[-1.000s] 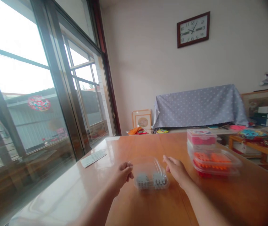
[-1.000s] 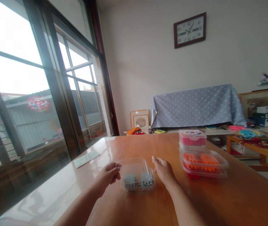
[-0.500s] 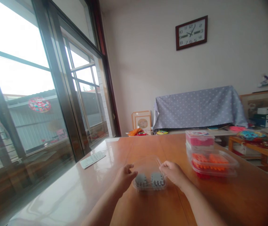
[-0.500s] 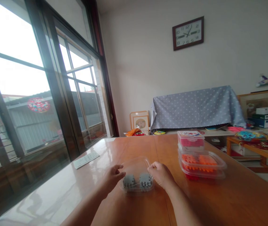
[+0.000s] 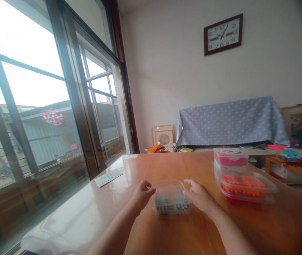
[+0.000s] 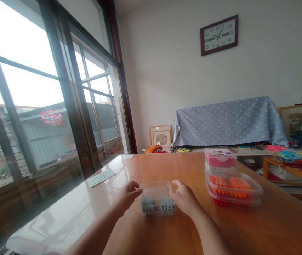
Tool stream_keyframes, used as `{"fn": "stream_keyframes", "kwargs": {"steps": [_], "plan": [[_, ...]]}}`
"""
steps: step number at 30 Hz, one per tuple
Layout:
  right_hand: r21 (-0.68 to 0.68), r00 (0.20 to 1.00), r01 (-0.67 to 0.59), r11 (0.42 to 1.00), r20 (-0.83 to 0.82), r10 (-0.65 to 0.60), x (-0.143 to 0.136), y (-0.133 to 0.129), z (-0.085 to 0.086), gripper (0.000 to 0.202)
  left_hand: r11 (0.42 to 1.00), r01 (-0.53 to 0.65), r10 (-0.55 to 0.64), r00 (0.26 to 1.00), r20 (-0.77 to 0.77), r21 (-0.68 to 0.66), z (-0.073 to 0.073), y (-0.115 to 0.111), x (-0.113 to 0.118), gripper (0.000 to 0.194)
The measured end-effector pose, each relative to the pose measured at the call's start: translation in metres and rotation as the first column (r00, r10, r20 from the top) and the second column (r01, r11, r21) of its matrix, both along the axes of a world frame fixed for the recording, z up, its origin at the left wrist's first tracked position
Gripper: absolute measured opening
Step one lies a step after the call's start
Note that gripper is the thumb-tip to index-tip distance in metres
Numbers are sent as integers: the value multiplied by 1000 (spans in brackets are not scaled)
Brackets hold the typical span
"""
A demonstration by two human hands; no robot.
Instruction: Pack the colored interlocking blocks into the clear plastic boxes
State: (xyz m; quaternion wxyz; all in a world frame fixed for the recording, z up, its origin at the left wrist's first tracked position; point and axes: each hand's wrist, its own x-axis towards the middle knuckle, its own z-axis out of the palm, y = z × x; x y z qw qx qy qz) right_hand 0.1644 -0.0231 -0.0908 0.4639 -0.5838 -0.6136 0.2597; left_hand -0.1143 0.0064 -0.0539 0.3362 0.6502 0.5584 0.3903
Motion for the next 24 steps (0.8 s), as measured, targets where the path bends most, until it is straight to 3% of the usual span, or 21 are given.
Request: {"fn": "stream_keyframes", "kwargs": {"steps": [5, 8, 14, 18, 24], "plan": [[-60, 1000, 2, 998, -22, -4, 7, 0, -1, 47, 1000, -14, 14, 999, -37, -9, -7, 0, -3, 38], [-39, 999, 38, 999, 16, -37, 10, 4, -4, 40, 997, -20, 22, 999, 27, -70, -14, 4, -6, 38], [0, 998, 38, 999, 49, -38, 5, 8, -7, 45, 984, 39, -11, 987, 158, -173, -25, 8, -4, 41], [-6, 997, -1, 1000, 82, 1, 2, 4, -3, 31, 979, 79, -35, 974, 226, -189, -30, 7, 0, 41], [-43, 987, 69, 997, 146, -62, 1, 3, -5, 22, 973, 108, -39, 948, 315, -206, -36, 7, 1, 42]]}}
